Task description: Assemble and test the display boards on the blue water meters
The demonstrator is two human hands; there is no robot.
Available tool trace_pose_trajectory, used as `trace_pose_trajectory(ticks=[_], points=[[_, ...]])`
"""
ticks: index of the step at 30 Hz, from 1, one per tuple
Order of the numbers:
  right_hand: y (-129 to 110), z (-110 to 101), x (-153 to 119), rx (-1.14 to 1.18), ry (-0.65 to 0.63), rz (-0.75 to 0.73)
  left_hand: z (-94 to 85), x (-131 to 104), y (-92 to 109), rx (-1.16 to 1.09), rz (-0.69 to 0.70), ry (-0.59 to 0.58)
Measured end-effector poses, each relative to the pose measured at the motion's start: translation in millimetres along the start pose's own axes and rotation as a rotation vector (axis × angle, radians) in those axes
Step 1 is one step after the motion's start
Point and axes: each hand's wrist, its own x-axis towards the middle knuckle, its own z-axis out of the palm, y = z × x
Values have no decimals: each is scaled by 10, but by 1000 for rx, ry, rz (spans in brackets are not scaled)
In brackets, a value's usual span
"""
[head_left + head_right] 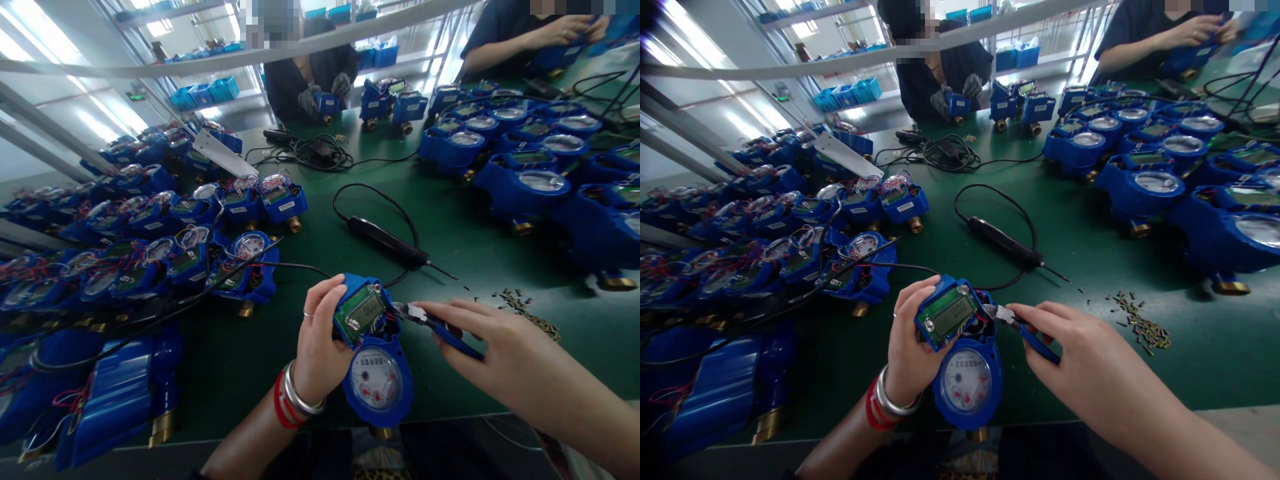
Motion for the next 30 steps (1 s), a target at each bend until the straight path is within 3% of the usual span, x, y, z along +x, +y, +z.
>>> trace_pose_trajectory(ticks=[5, 8, 13, 16, 18, 20, 22, 25, 27, 30], points=[[-52, 51, -22, -65, 74, 17, -7, 13, 13, 29, 38, 9], [-67, 20, 7, 34, 16, 80, -13, 10, 9, 12, 44, 9], [39, -83, 105, 434, -348, 289, -16, -3, -17, -84, -2, -31], [151, -46, 143, 837, -571, 368, -13, -1, -25, -145, -19, -53], [203, 15, 146, 1121, -633, 398, -9, -2, -26, -150, -27, -50], [214, 64, 139, 1265, -560, 393, -4, -8, -28, -136, -42, -44], [181, 76, 127, 1137, -392, 364, 1, -18, -32, -126, -52, -38], [78, 34, 100, 626, -157, 245, 5, -31, -36, -117, -62, -32], [12, -2, 70, 368, -76, 121, 4, -32, -33, -108, -68, -32], [-41, -32, 17, 179, -27, 0, 3, -25, -21, -96, -67, -31]])
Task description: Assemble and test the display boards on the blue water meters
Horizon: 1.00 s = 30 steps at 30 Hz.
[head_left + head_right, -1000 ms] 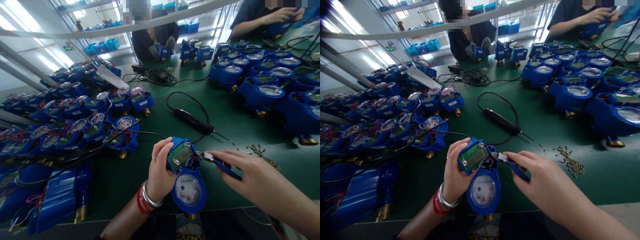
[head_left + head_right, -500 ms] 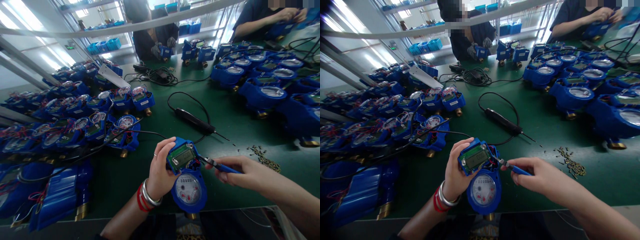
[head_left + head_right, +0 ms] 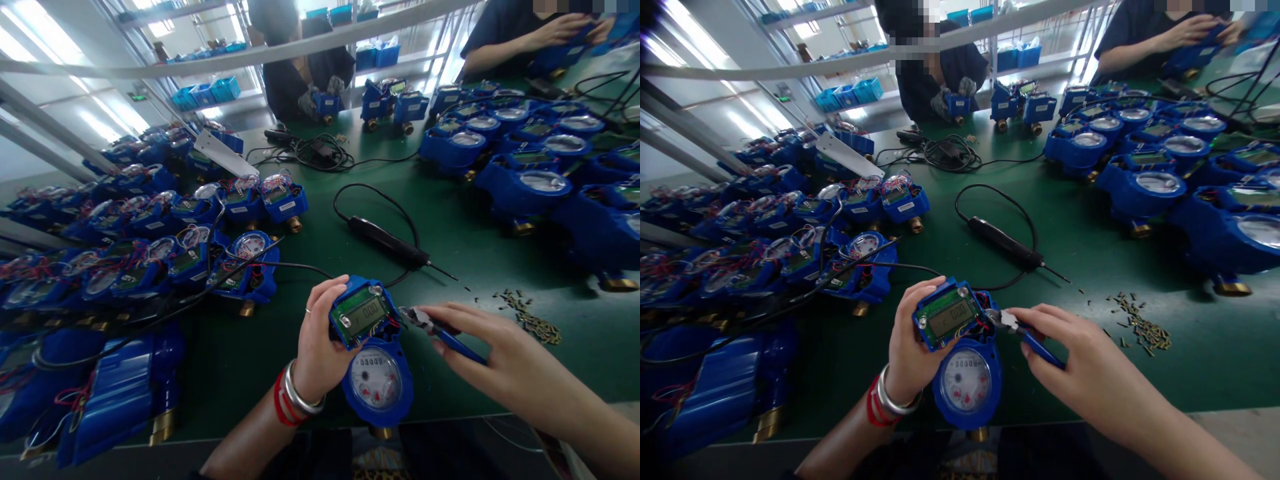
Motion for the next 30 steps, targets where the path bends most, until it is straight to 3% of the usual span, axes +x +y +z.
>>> trace_pose_trajectory(ticks=[6, 20, 30], points=[[7, 14, -68, -156, 11, -8, 2, 7, 7, -5, 17, 8], [-102, 120, -134, -278, 140, 9, -10, 5, 39, 92, 120, 41], [-116, 135, -144, -369, 151, 23, -23, 13, 51, 196, 165, 33]])
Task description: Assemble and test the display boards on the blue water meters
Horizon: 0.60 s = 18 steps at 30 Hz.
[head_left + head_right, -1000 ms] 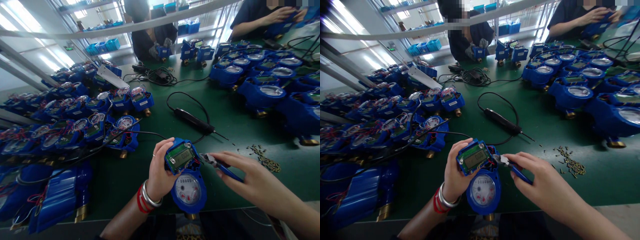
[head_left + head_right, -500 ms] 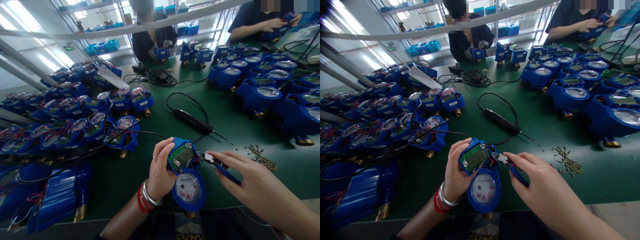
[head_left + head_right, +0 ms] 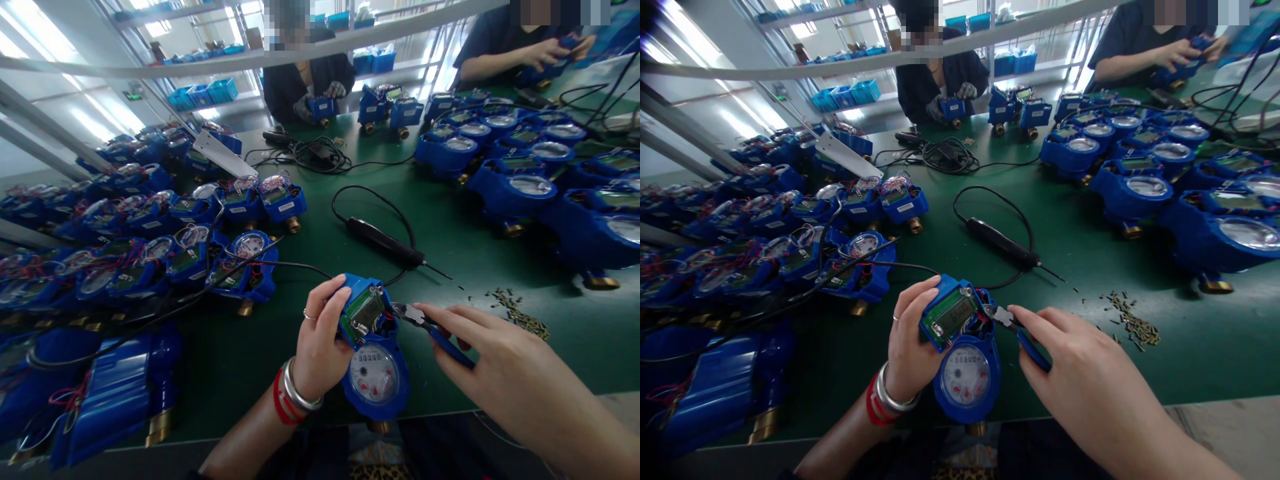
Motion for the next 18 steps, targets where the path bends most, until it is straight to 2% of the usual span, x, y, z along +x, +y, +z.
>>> trace_pose_trajectory(ticks=[3, 6, 12, 14, 18], points=[[-9, 28, 4, 12, 31, -6, 0, 8, 7, 3, -23, 2], [-7, 39, 28, 144, 15, 44, 6, 6, 6, -36, -46, 23], [57, 66, 103, 695, -331, 261, 47, -33, -34, -160, -178, -6], [59, 103, 109, 840, -392, 305, 57, -33, -35, -167, -192, -6], [28, 175, 93, 1027, -425, 371, 58, -16, -21, -143, -196, 6]])
